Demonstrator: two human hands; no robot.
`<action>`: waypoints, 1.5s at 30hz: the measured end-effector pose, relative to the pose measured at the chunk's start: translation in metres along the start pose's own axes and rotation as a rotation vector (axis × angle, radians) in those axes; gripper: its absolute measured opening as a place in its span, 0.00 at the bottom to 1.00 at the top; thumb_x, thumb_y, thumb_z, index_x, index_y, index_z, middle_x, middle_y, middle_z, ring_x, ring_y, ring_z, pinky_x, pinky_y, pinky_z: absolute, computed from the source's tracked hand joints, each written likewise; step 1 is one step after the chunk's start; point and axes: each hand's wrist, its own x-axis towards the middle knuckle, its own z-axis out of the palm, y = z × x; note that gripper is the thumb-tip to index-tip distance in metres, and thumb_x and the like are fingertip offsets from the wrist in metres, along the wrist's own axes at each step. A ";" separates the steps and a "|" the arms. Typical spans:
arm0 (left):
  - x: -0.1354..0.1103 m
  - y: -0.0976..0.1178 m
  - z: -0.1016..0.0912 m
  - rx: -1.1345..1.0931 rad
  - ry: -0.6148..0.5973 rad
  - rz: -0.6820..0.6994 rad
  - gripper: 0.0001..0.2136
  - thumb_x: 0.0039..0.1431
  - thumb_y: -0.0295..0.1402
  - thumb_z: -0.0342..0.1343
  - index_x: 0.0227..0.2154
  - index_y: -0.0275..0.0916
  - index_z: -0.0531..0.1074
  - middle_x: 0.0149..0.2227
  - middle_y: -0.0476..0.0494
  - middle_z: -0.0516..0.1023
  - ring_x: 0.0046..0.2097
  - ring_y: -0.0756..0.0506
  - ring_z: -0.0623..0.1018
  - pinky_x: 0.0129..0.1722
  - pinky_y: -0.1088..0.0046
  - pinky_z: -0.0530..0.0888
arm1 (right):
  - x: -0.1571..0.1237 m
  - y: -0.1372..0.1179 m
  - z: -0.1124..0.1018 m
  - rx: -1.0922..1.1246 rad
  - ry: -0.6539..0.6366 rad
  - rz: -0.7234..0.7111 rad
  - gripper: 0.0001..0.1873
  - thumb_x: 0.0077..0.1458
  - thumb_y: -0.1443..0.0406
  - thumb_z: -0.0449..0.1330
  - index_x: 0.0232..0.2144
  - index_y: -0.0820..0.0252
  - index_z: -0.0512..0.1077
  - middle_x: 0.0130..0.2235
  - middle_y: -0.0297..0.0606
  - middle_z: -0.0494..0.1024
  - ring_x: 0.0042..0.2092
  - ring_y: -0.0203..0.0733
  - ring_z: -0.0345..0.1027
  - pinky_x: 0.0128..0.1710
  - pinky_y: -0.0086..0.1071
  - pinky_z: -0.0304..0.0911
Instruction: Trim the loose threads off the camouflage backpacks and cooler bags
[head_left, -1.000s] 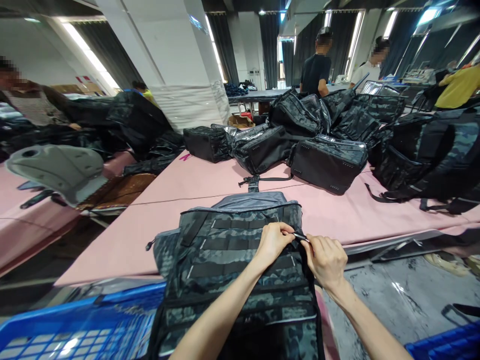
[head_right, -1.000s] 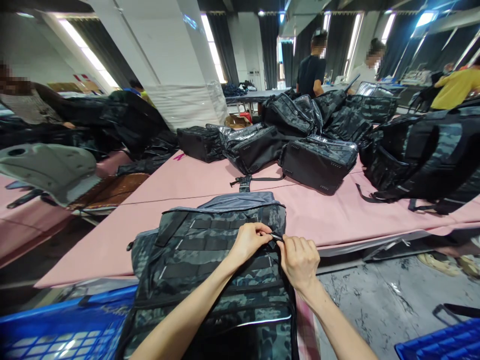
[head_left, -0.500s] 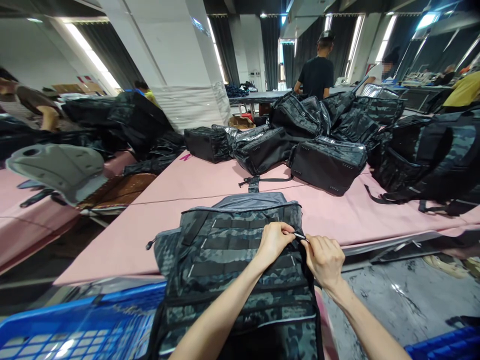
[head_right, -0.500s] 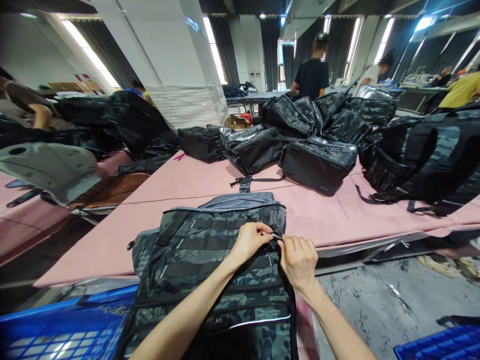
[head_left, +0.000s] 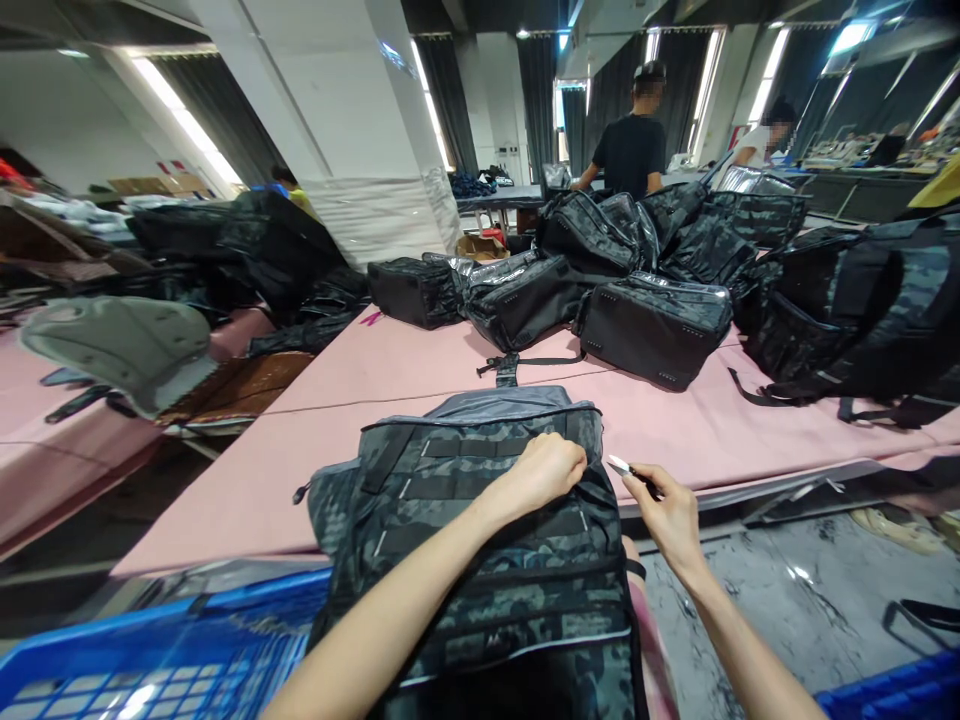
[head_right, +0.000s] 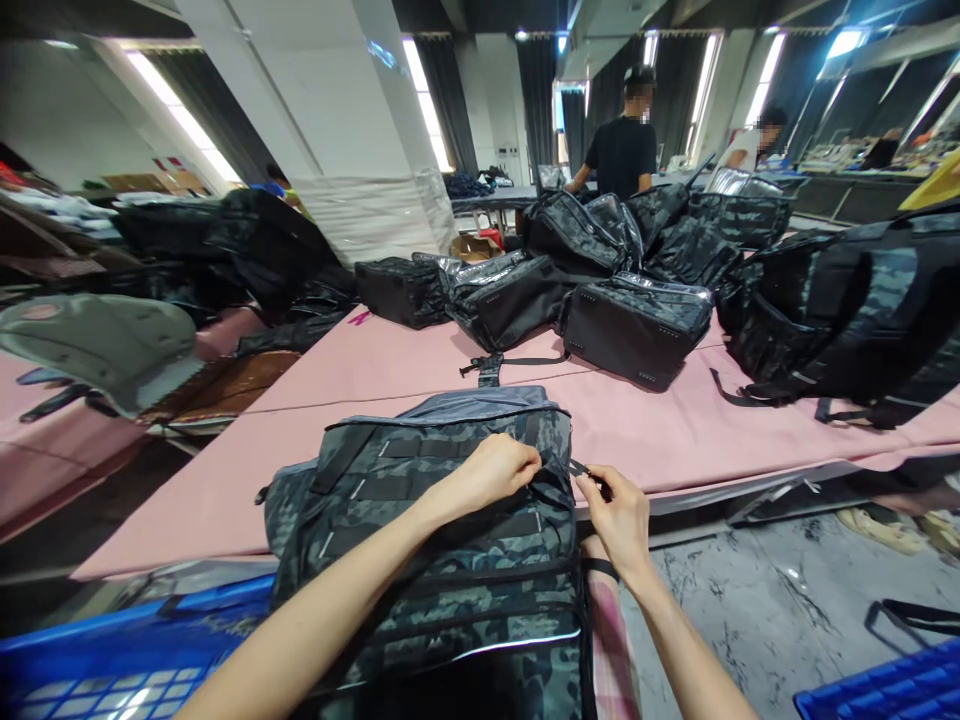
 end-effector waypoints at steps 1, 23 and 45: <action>0.001 0.000 -0.002 0.069 -0.018 0.032 0.11 0.53 0.25 0.46 0.23 0.35 0.73 0.24 0.40 0.77 0.29 0.44 0.77 0.30 0.74 0.66 | 0.000 0.000 0.000 0.003 0.001 -0.008 0.15 0.51 0.54 0.56 0.34 0.56 0.75 0.33 0.34 0.78 0.32 0.39 0.68 0.33 0.30 0.61; -0.004 -0.011 0.021 -0.365 0.187 -0.251 0.12 0.55 0.36 0.49 0.35 0.43 0.78 0.37 0.46 0.77 0.39 0.46 0.75 0.38 0.75 0.67 | 0.052 -0.019 0.032 0.264 -0.210 -0.039 0.14 0.46 0.56 0.57 0.23 0.62 0.72 0.26 0.35 0.73 0.29 0.38 0.65 0.29 0.29 0.58; 0.009 -0.016 0.010 0.466 0.126 0.342 0.12 0.60 0.23 0.38 0.32 0.32 0.67 0.34 0.37 0.67 0.37 0.43 0.68 0.26 0.73 0.67 | 0.052 -0.015 0.022 0.320 -0.144 -0.074 0.15 0.46 0.55 0.57 0.19 0.61 0.68 0.22 0.32 0.66 0.26 0.35 0.58 0.26 0.28 0.54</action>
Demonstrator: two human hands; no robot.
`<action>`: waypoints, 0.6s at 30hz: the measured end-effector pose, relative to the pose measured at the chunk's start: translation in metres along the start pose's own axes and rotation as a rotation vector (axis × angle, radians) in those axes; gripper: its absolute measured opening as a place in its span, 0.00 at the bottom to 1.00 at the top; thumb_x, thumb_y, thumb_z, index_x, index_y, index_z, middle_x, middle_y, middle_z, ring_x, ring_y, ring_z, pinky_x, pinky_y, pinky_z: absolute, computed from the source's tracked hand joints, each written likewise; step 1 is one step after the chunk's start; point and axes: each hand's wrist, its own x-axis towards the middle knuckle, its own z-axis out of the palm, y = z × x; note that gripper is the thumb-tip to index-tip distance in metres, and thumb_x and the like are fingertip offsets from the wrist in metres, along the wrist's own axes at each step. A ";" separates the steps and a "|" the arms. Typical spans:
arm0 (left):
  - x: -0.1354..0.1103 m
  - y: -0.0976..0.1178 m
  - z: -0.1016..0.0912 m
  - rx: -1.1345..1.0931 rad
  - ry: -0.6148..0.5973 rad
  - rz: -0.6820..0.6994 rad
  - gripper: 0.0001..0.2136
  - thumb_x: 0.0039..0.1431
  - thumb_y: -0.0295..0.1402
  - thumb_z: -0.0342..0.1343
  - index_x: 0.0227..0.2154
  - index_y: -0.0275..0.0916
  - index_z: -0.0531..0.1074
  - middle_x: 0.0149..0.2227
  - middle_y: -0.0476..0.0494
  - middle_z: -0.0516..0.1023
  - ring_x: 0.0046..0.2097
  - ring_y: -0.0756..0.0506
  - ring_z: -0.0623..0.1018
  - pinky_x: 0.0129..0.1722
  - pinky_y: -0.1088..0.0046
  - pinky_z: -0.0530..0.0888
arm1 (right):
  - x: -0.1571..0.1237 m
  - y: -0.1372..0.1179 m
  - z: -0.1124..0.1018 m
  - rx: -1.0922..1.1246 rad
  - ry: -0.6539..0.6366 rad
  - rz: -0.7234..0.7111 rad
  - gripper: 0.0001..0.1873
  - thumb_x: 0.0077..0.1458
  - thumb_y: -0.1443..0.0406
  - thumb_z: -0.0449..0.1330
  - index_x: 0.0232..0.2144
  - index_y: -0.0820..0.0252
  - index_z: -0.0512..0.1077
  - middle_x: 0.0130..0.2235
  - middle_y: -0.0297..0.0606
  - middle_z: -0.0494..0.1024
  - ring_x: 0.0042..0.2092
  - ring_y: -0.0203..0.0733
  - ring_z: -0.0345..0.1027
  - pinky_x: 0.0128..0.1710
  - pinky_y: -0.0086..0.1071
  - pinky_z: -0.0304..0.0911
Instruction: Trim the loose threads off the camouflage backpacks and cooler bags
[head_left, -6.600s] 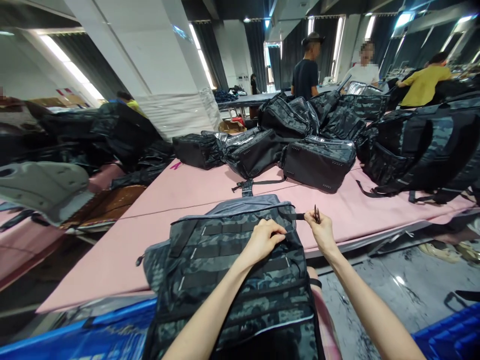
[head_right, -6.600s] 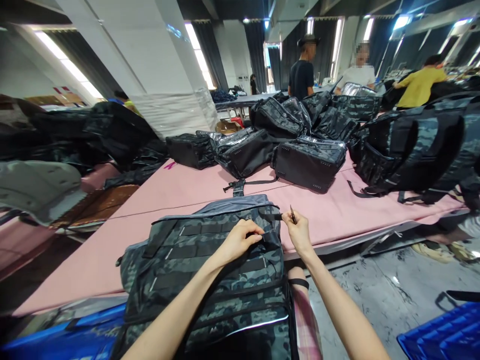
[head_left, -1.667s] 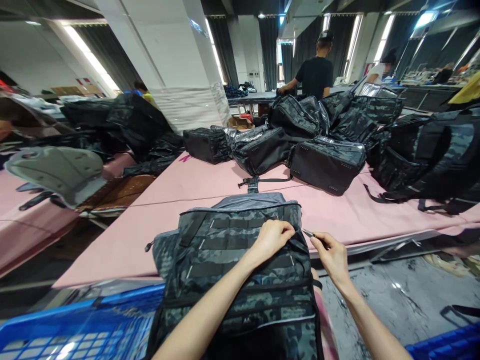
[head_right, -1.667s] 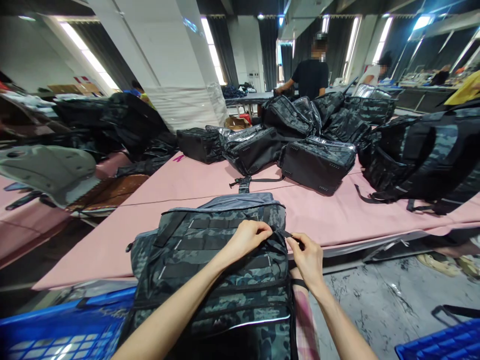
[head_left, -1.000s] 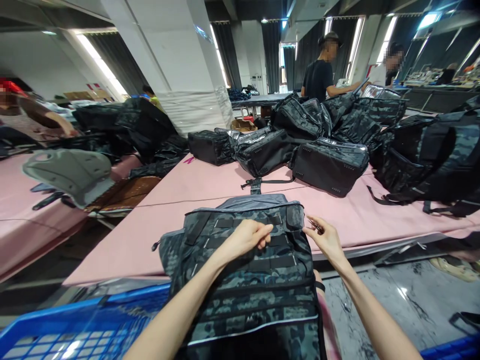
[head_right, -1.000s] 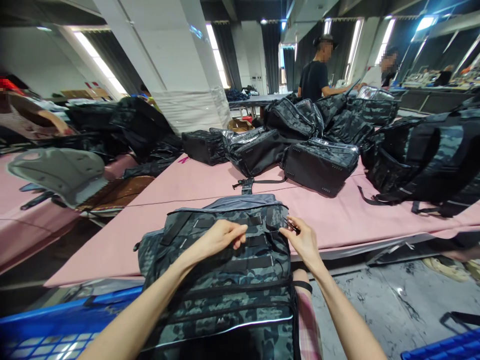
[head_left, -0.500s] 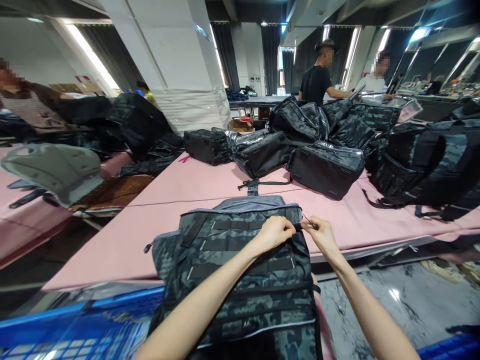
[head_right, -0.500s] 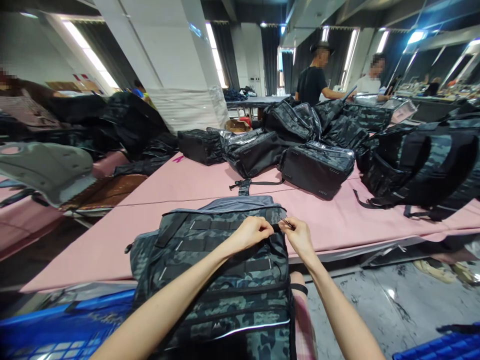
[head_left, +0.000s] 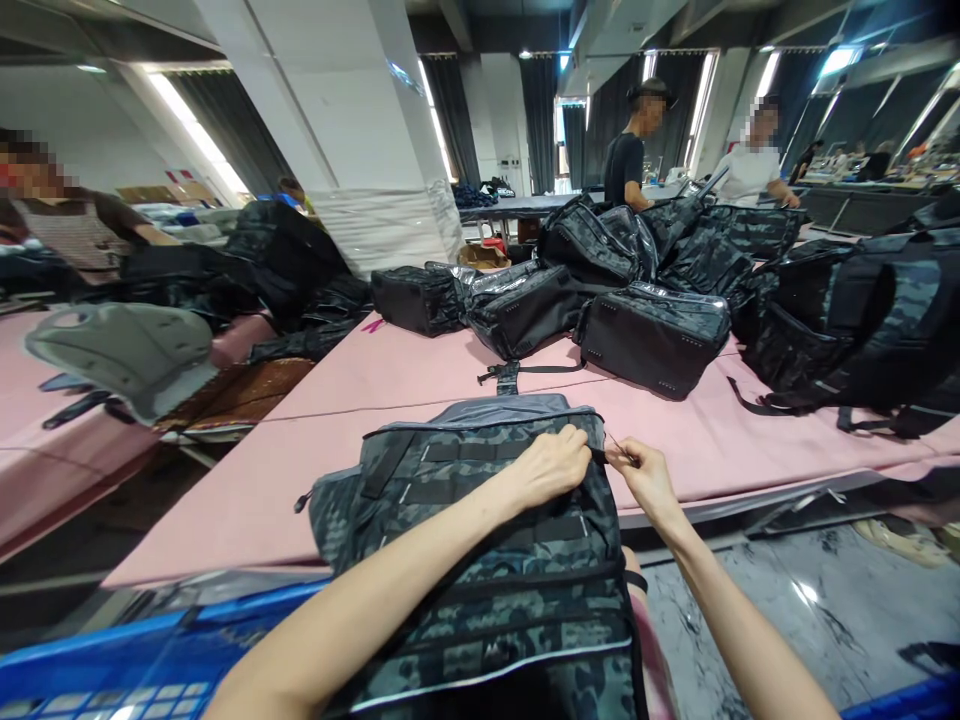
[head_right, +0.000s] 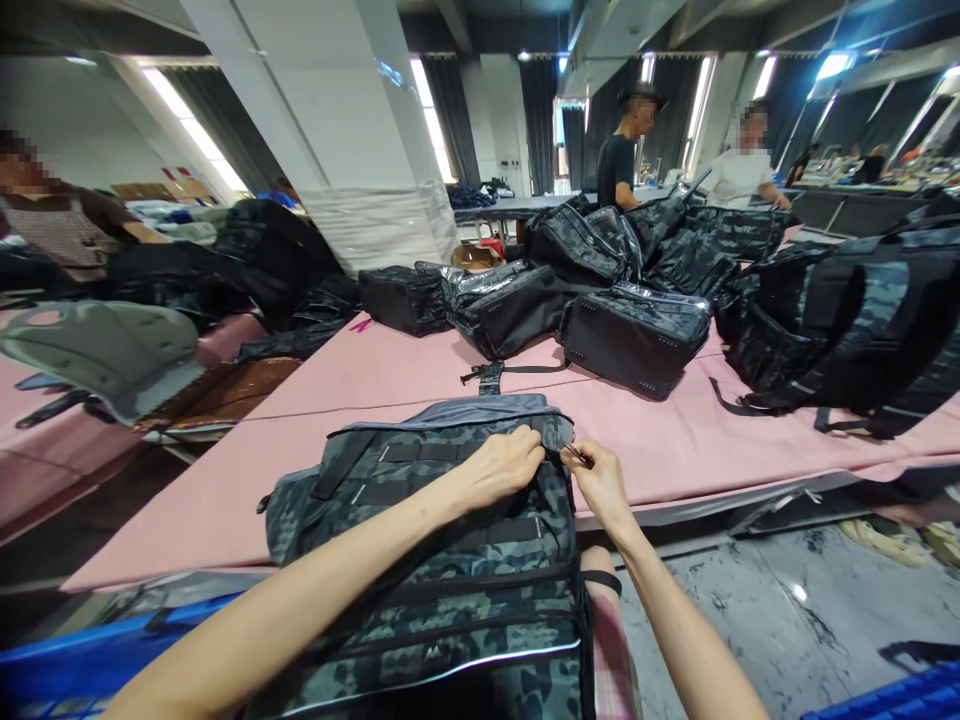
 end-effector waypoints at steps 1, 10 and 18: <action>0.000 -0.003 0.001 0.008 0.015 -0.025 0.12 0.60 0.23 0.38 0.32 0.32 0.67 0.33 0.37 0.67 0.38 0.43 0.68 0.26 0.73 0.68 | -0.001 0.000 0.000 -0.002 0.013 -0.001 0.15 0.46 0.55 0.57 0.19 0.61 0.68 0.22 0.32 0.66 0.26 0.34 0.58 0.26 0.28 0.54; -0.034 -0.034 -0.017 -0.614 0.101 -0.656 0.20 0.62 0.37 0.40 0.24 0.35 0.73 0.27 0.44 0.74 0.31 0.49 0.72 0.35 0.75 0.68 | 0.002 0.000 -0.002 -0.016 0.066 0.007 0.14 0.47 0.57 0.57 0.21 0.62 0.68 0.22 0.32 0.67 0.26 0.35 0.58 0.26 0.28 0.54; -0.084 -0.023 -0.034 -1.053 0.176 -0.737 0.18 0.57 0.42 0.44 0.29 0.35 0.74 0.27 0.46 0.75 0.27 0.50 0.71 0.29 0.77 0.67 | -0.019 -0.020 0.001 -0.597 0.069 -0.467 0.10 0.52 0.71 0.51 0.31 0.59 0.73 0.29 0.36 0.74 0.29 0.36 0.63 0.31 0.29 0.55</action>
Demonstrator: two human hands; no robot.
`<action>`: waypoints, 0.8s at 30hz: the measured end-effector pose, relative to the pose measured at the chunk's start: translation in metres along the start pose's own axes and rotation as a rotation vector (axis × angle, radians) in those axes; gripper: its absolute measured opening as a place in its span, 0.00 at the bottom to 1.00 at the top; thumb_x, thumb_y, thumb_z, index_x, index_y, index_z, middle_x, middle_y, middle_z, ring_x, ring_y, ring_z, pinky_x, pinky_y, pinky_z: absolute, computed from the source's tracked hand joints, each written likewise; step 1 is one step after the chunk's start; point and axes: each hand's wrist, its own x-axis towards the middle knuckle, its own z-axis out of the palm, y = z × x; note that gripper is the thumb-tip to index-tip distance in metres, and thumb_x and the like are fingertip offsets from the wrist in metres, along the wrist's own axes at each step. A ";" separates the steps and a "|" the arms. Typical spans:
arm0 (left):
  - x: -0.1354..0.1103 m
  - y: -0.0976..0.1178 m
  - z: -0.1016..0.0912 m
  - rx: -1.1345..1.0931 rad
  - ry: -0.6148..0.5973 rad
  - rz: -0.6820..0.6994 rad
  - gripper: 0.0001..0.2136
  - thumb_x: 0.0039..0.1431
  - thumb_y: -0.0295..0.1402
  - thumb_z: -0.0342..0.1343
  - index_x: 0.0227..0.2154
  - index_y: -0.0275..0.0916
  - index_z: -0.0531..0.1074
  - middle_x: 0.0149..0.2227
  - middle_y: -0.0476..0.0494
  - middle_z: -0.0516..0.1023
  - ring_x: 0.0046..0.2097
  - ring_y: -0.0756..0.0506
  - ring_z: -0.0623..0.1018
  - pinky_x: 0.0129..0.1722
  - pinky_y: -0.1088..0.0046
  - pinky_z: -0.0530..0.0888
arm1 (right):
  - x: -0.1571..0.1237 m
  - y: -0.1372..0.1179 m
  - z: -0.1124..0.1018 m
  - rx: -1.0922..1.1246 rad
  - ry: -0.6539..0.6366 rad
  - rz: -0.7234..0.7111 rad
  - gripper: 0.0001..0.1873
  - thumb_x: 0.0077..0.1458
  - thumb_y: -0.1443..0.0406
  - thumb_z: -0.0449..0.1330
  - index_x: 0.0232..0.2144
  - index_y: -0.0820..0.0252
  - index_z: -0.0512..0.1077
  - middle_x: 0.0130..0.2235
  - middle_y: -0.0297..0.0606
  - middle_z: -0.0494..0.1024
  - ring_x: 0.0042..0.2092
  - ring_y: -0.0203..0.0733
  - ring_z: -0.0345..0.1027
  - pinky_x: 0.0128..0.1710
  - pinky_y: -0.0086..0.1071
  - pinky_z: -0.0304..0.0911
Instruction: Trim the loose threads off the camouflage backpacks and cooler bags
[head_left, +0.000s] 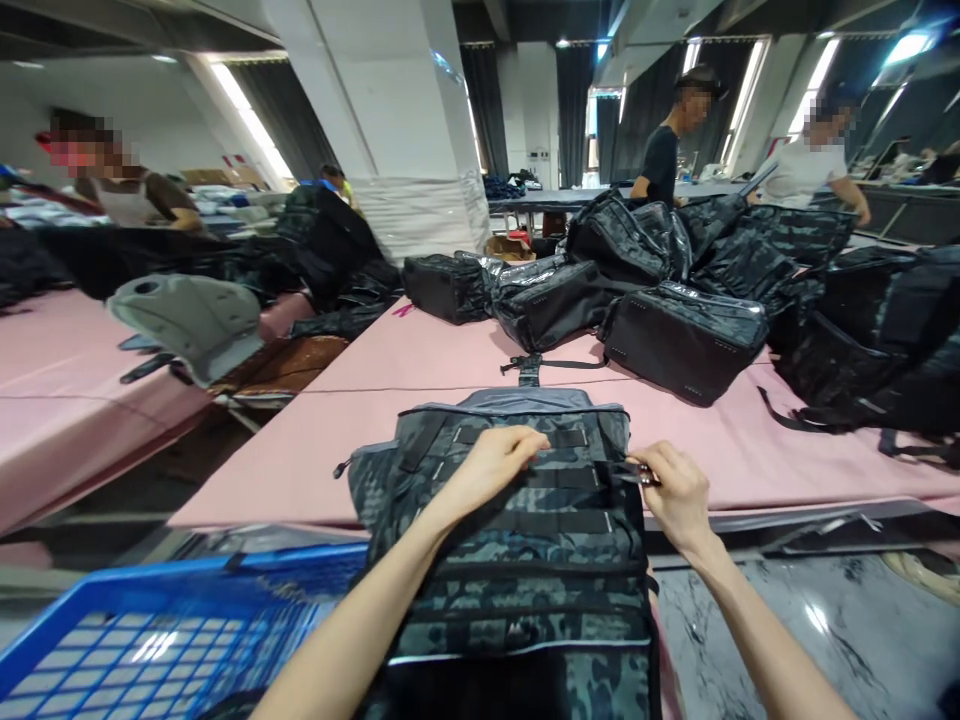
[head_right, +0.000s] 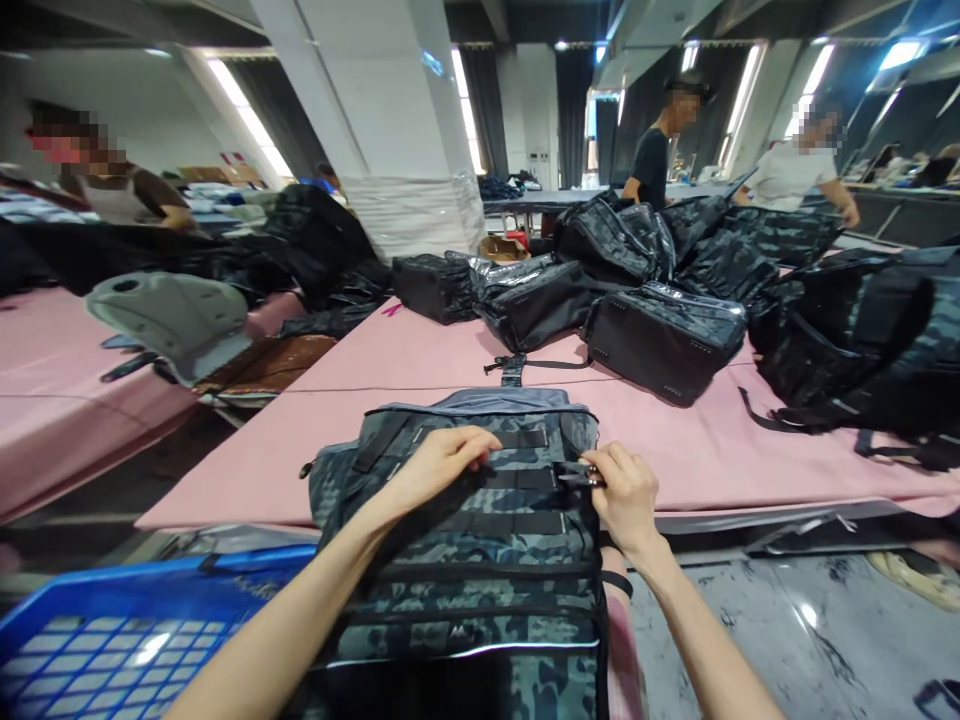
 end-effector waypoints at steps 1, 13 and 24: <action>-0.009 -0.009 -0.010 -0.002 0.073 -0.024 0.16 0.54 0.42 0.47 0.30 0.35 0.73 0.26 0.48 0.74 0.27 0.50 0.71 0.29 0.77 0.66 | -0.003 -0.003 -0.002 -0.107 -0.027 -0.085 0.13 0.51 0.73 0.51 0.32 0.58 0.74 0.29 0.36 0.74 0.28 0.36 0.63 0.30 0.30 0.54; -0.094 -0.122 -0.081 0.247 0.562 -0.260 0.15 0.54 0.40 0.47 0.37 0.38 0.73 0.37 0.43 0.74 0.37 0.47 0.73 0.40 0.72 0.69 | 0.036 -0.087 0.063 0.415 -0.473 0.149 0.11 0.49 0.57 0.58 0.34 0.54 0.73 0.35 0.35 0.78 0.37 0.43 0.71 0.38 0.34 0.63; -0.073 -0.133 -0.092 -0.439 0.352 -0.290 0.16 0.43 0.33 0.56 0.38 0.32 0.70 0.22 0.54 0.66 0.21 0.56 0.64 0.21 0.80 0.60 | 0.057 -0.165 0.143 0.162 -0.334 -0.178 0.09 0.54 0.60 0.56 0.35 0.58 0.71 0.32 0.36 0.76 0.34 0.40 0.67 0.37 0.33 0.55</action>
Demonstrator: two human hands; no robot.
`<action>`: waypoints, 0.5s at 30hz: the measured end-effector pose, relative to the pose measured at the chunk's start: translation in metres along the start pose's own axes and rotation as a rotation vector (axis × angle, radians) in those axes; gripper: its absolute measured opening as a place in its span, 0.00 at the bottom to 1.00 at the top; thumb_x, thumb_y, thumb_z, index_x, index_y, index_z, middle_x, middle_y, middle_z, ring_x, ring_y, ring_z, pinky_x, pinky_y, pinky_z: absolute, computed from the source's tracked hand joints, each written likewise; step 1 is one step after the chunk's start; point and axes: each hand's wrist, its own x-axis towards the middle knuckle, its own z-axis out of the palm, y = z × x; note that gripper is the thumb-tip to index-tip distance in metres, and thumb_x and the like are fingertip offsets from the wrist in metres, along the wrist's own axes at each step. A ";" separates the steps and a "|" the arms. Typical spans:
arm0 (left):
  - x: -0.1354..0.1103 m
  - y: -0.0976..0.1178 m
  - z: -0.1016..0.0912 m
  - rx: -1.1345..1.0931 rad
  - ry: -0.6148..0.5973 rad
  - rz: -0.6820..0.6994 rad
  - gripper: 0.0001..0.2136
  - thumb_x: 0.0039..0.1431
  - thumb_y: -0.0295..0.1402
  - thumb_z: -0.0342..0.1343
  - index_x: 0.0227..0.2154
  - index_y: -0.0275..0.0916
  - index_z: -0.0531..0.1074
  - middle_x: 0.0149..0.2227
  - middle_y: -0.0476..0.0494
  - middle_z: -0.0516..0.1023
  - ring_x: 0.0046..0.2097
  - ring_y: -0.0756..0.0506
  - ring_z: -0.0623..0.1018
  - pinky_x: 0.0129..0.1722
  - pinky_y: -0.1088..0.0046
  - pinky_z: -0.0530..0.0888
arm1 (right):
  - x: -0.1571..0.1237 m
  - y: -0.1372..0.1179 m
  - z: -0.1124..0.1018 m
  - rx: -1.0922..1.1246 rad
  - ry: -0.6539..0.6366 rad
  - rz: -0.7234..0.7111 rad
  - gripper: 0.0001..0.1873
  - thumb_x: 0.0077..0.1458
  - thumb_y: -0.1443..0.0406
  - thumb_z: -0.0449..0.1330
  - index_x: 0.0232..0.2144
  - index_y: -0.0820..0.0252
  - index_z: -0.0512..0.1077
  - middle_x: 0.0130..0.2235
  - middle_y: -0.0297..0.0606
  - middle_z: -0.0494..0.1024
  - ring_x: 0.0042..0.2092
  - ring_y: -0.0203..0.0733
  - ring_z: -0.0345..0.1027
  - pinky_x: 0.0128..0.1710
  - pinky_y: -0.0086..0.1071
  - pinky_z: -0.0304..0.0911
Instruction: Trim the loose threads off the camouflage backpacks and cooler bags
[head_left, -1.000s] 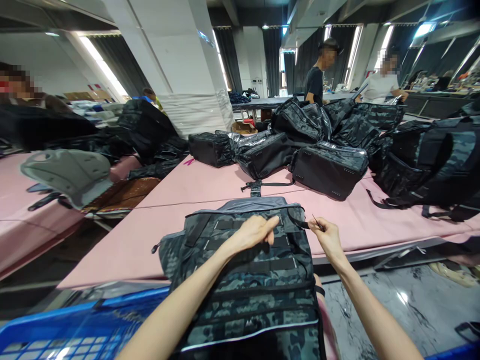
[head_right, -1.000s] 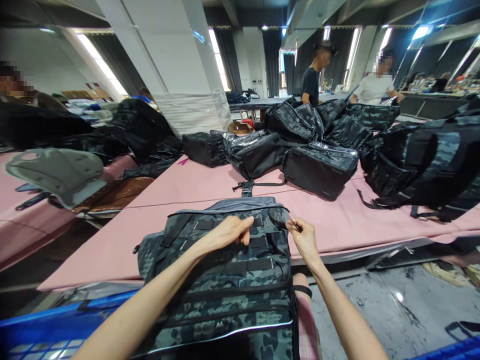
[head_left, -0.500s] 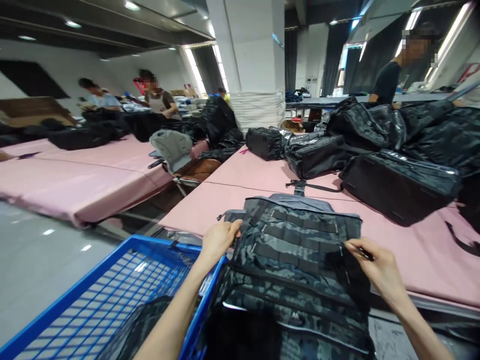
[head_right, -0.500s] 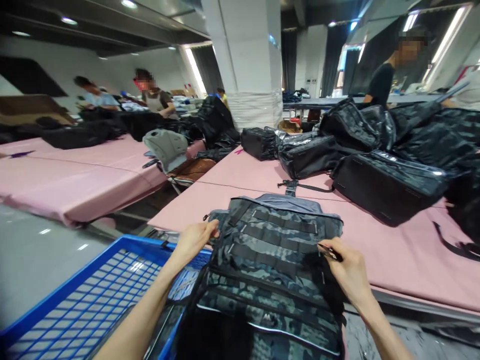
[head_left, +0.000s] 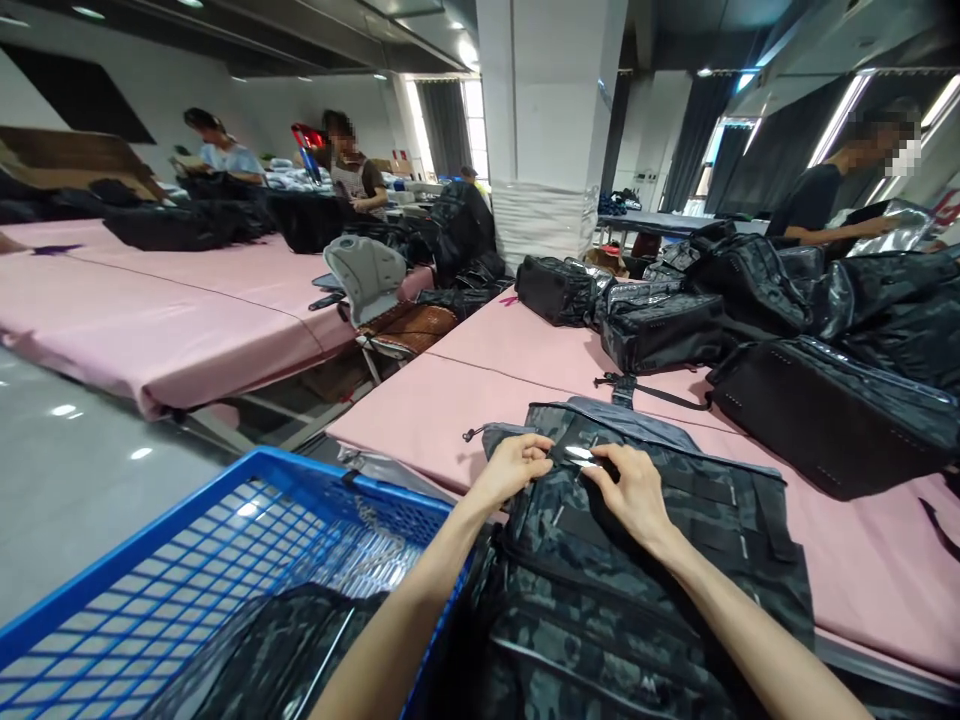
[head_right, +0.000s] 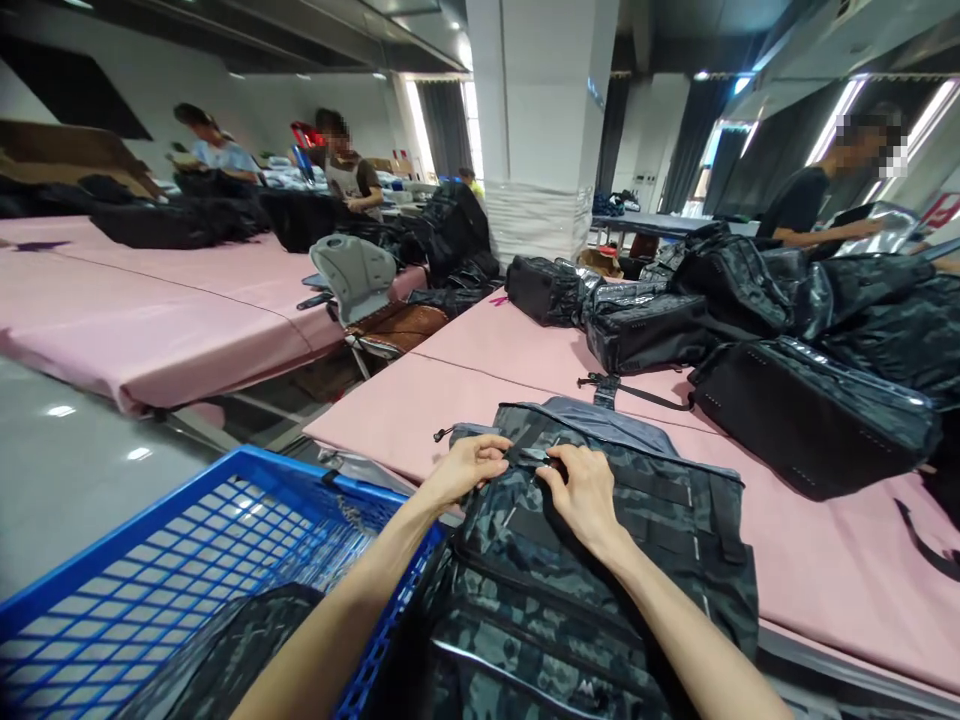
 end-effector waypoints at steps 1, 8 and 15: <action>0.001 -0.003 0.000 -0.118 0.001 -0.038 0.17 0.41 0.33 0.58 0.37 0.32 0.70 0.21 0.54 0.66 0.20 0.56 0.62 0.20 0.80 0.59 | 0.002 -0.001 0.004 -0.021 0.036 -0.054 0.08 0.54 0.61 0.57 0.34 0.58 0.72 0.31 0.36 0.76 0.34 0.40 0.67 0.37 0.33 0.54; -0.002 -0.010 0.003 -0.427 0.056 -0.067 0.18 0.34 0.31 0.65 0.32 0.31 0.72 0.21 0.52 0.69 0.19 0.57 0.65 0.18 0.81 0.60 | 0.010 -0.006 0.015 -0.100 0.102 -0.241 0.07 0.55 0.63 0.57 0.31 0.60 0.72 0.28 0.35 0.75 0.31 0.38 0.65 0.35 0.33 0.51; -0.002 -0.010 0.004 -0.438 0.105 -0.100 0.14 0.32 0.31 0.66 0.25 0.31 0.71 0.17 0.53 0.69 0.17 0.57 0.64 0.18 0.81 0.59 | 0.008 -0.006 0.016 -0.091 0.146 -0.291 0.07 0.56 0.63 0.56 0.29 0.60 0.72 0.26 0.34 0.75 0.29 0.37 0.63 0.33 0.32 0.51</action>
